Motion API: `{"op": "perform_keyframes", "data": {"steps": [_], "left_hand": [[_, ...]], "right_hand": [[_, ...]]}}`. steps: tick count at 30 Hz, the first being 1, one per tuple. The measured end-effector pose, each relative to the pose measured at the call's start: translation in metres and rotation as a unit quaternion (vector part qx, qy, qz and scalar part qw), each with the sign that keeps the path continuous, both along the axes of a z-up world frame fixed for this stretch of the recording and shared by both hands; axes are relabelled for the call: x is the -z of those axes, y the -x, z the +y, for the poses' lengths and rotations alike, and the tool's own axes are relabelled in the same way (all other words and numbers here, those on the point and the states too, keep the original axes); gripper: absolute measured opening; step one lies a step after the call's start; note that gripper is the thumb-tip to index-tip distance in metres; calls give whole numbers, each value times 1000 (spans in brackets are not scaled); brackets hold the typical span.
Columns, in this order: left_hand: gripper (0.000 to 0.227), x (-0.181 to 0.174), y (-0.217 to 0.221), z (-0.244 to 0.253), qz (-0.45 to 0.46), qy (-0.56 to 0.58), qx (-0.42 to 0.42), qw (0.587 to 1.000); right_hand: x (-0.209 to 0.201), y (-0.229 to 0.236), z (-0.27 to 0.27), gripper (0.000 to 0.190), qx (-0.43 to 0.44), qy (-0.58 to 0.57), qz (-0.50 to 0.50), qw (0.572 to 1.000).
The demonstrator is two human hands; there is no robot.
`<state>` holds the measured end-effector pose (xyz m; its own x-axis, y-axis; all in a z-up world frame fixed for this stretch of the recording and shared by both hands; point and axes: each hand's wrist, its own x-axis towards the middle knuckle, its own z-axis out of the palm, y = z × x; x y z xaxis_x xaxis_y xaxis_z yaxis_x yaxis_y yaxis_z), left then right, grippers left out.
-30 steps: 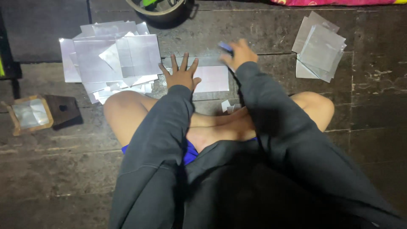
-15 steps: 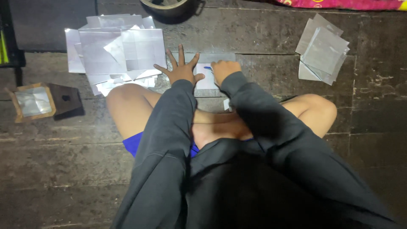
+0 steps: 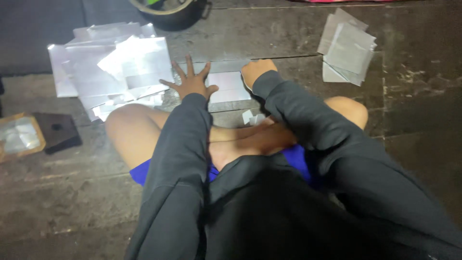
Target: Marking and cutting small rectangular pieces from sheets of material using a ruler and utility knife
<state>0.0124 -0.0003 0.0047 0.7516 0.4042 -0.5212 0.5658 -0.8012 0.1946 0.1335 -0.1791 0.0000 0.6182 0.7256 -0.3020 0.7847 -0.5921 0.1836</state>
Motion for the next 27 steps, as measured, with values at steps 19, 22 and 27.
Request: {"op": "perform_keyframes", "data": {"steps": [19, 22, 27], "left_hand": [[126, 89, -5, -123, -89, -64, -222, 969], [118, 72, -15, -107, -44, 27, -262, 964], [77, 145, 1, -58, -99, 110, -314, 938]], "right_hand": [[19, -26, 19, 59, 51, -71, 145, 986], [59, -42, -14, 59, 17, -72, 98, 992], [18, -49, -99, 60, 116, -71, 94, 986]]}}
